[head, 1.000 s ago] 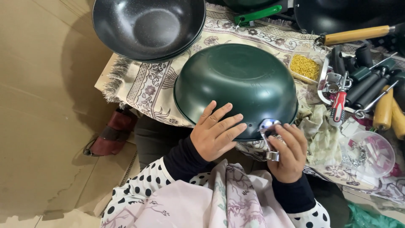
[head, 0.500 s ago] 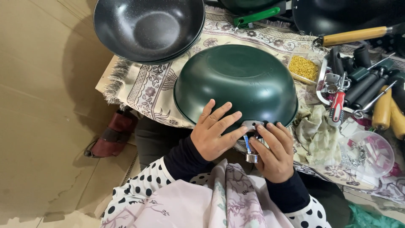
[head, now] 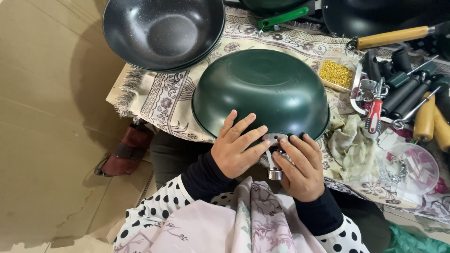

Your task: A person is seen wiping a green pan with a cloth and then attempting to attach a handle to it, aligning the bracket with the pan's mounting point.

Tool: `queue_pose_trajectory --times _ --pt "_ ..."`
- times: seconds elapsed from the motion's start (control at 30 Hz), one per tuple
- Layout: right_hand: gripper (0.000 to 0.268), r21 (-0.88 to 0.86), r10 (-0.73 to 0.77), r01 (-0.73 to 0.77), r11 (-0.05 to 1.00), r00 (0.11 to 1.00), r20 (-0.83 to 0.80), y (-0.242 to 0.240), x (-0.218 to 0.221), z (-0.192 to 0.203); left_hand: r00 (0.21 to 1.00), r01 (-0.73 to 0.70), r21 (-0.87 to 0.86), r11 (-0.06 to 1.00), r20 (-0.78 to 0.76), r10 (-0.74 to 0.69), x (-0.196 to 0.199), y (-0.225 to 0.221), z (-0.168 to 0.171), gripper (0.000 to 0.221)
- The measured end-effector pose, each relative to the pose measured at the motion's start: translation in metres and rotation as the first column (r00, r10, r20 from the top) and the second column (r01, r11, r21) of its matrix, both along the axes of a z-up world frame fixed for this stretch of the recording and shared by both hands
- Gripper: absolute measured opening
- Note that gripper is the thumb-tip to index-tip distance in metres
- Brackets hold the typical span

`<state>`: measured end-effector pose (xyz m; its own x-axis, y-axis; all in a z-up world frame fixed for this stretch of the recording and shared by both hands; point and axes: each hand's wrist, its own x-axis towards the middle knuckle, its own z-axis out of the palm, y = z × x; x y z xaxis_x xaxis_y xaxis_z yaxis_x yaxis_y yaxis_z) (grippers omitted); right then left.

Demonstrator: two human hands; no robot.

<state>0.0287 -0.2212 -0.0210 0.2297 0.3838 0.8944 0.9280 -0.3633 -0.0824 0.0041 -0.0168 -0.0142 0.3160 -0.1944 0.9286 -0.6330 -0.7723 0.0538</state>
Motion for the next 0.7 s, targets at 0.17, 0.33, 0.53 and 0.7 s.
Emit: queue_pose_trajectory --times 0.17,0.33,0.53,0.7 --pt "0.021 0.001 0.004 -0.004 1.000 1.000 -0.002 -0.004 0.003 -0.001 1.000 -0.002 0.009 1.000 0.004 0.002 0.000 -0.001 0.002 0.014" --pt "0.022 0.002 -0.001 0.001 1.000 1.000 -0.006 -0.003 0.001 -0.001 1.000 -0.005 0.019 1.000 0.007 0.005 -0.001 -0.002 0.003 0.013" --pt "0.019 -0.012 -0.010 0.010 1.000 1.000 -0.016 0.000 -0.003 0.001 1.000 0.013 0.067 0.998 0.021 -0.014 -0.009 -0.002 0.012 0.013" --pt "0.019 0.005 -0.056 0.056 0.998 0.997 -0.046 0.001 -0.010 0.008 0.990 0.139 0.147 0.979 -0.054 -0.132 -0.011 0.005 0.019 0.017"
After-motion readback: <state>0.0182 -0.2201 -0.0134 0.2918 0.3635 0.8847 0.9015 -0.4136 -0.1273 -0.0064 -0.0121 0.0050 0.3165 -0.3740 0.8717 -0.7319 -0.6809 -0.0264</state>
